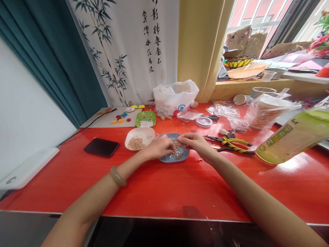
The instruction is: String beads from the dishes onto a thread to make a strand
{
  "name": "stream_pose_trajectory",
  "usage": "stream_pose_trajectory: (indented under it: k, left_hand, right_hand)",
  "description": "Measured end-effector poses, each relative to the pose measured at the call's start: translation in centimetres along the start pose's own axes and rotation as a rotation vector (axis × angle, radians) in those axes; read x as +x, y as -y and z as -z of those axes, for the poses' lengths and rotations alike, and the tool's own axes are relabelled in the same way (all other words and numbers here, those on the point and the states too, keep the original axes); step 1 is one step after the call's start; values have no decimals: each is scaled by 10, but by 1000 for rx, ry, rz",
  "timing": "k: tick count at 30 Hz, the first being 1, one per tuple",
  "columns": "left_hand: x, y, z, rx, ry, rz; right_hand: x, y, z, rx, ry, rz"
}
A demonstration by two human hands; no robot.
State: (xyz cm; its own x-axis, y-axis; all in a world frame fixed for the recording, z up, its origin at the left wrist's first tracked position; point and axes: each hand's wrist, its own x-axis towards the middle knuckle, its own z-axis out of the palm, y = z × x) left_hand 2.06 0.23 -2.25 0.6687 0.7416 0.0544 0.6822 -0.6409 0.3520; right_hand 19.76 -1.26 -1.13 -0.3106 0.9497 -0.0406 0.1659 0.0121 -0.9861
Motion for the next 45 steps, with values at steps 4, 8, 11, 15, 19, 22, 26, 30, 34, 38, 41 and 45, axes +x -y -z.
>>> stream_pose_trajectory:
  k: [4, 8, 11, 15, 19, 22, 26, 30, 34, 38, 41, 45]
  left_hand:
    - [3, 2, -2, -121, -73, 25]
    - [9, 8, -3, -563, -226, 146]
    - [11, 7, -4, -971, -294, 194]
    - [10, 3, -4, -1321, -334, 266]
    - [11, 3, -5, -1489, -338, 310]
    - [11, 3, -6, -1578, -333, 313]
    - [11, 3, -6, -1658, -326, 296]
    - [10, 2, -5, -1682, -309, 274]
    - [9, 1, -5, -1676, -299, 280]
    - [9, 1, -5, -1671, -300, 282]
    - [10, 1, -5, -1673, -321, 300]
    - [10, 2, -6, -1685, -342, 300]
  right_hand:
    - [0, 0, 0, 4, -6, -1]
    - [-1, 1, 1, 11, -2, 5]
    - [-2, 3, 0, 19, -13, -1]
    - [-2, 4, -1, 21, -14, 1]
    - [-2, 2, 0, 28, -4, 14]
    - [-2, 2, 0, 40, -5, 18]
    - [-3, 3, -5, 35, 9, 22]
    - [-4, 4, -9, 2, 47, 48]
    - [-4, 2, -11, -1, 54, 60]
    - [-3, 1, -12, -3, 45, 42]
    - [-3, 1, -13, 5, 38, 39]
    - [-3, 1, -12, 25, 34, 44]
